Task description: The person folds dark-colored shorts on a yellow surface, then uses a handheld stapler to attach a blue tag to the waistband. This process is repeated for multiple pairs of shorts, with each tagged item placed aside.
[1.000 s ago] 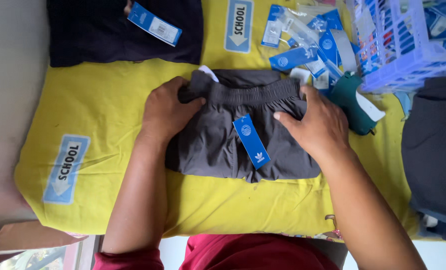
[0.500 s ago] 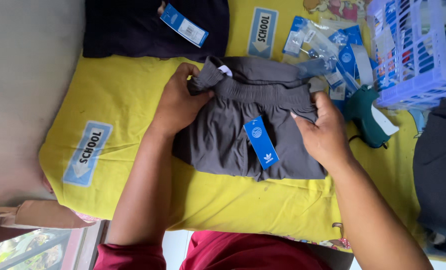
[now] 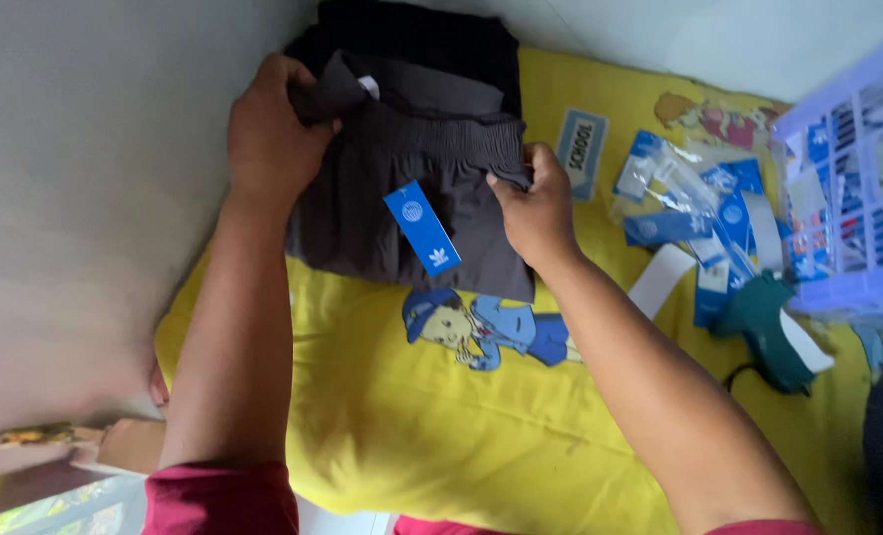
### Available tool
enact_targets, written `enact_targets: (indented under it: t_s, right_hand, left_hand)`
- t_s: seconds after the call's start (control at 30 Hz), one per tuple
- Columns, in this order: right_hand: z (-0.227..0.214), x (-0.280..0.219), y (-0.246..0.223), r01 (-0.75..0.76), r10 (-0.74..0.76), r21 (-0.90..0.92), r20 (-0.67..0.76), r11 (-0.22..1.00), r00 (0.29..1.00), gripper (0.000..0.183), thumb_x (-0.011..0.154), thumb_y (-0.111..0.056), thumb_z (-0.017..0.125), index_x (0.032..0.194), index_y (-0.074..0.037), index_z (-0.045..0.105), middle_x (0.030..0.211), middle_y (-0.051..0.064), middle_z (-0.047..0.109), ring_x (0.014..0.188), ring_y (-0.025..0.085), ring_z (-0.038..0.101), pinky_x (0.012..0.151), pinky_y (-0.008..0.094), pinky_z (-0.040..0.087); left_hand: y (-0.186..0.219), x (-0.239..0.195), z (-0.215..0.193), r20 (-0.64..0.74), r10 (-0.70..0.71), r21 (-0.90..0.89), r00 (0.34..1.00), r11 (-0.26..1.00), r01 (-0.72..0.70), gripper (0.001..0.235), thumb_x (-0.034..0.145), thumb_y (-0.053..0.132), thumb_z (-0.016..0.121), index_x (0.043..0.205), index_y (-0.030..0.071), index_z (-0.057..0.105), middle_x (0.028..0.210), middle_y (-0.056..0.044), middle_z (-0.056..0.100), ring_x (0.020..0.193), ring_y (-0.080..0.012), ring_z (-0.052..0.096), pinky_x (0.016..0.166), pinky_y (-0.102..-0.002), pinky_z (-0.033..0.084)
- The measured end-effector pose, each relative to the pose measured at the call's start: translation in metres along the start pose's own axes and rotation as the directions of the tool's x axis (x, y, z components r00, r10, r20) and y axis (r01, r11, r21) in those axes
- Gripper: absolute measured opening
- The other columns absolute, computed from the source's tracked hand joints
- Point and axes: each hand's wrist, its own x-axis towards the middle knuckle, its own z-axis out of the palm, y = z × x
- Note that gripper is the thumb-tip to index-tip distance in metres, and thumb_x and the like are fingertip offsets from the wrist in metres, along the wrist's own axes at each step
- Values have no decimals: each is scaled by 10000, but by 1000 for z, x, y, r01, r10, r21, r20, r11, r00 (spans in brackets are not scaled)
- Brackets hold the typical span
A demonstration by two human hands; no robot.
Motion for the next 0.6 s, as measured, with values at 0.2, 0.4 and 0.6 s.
enact_targets:
  t_s: [0.2, 0.4, 0.6]
  right_hand:
    - [38, 93, 1, 136, -136, -8, -157, 991, 978, 237, 905, -173, 735, 1076, -130, 577, 1056, 85, 650, 944, 309, 641, 701, 478, 494]
    - [47, 132, 9, 159, -204, -179, -270, 971, 941, 432, 812, -160, 764, 1175, -126, 533, 1115, 84, 672, 1018, 278, 683, 866, 392, 515]
    - [54, 105, -15, 422, -441, -671, 155, 609, 884, 730, 938, -539, 595, 1507, -131, 392, 1581, 221, 337, 1473, 463, 245, 1066, 731, 273]
  left_hand:
    - [-34, 87, 22, -146, 48, 113, 988, 993, -32, 489, 722, 125, 864, 1067, 165, 520, 989, -80, 738, 872, -417, 684, 552, -543, 462]
    - [-73, 120, 79, -144, 110, 200, 983, 977, -80, 752, 789, 103, 935, 1380, 55, 472, 1371, -178, 548, 1211, -412, 576, 934, -530, 521]
    - [-35, 80, 86, 269, 8, 289, 963, 953, -89, 636, 1004, 599, 418, 1535, 251, 427, 1627, -197, 182, 1484, -456, 167, 1131, -723, 70]
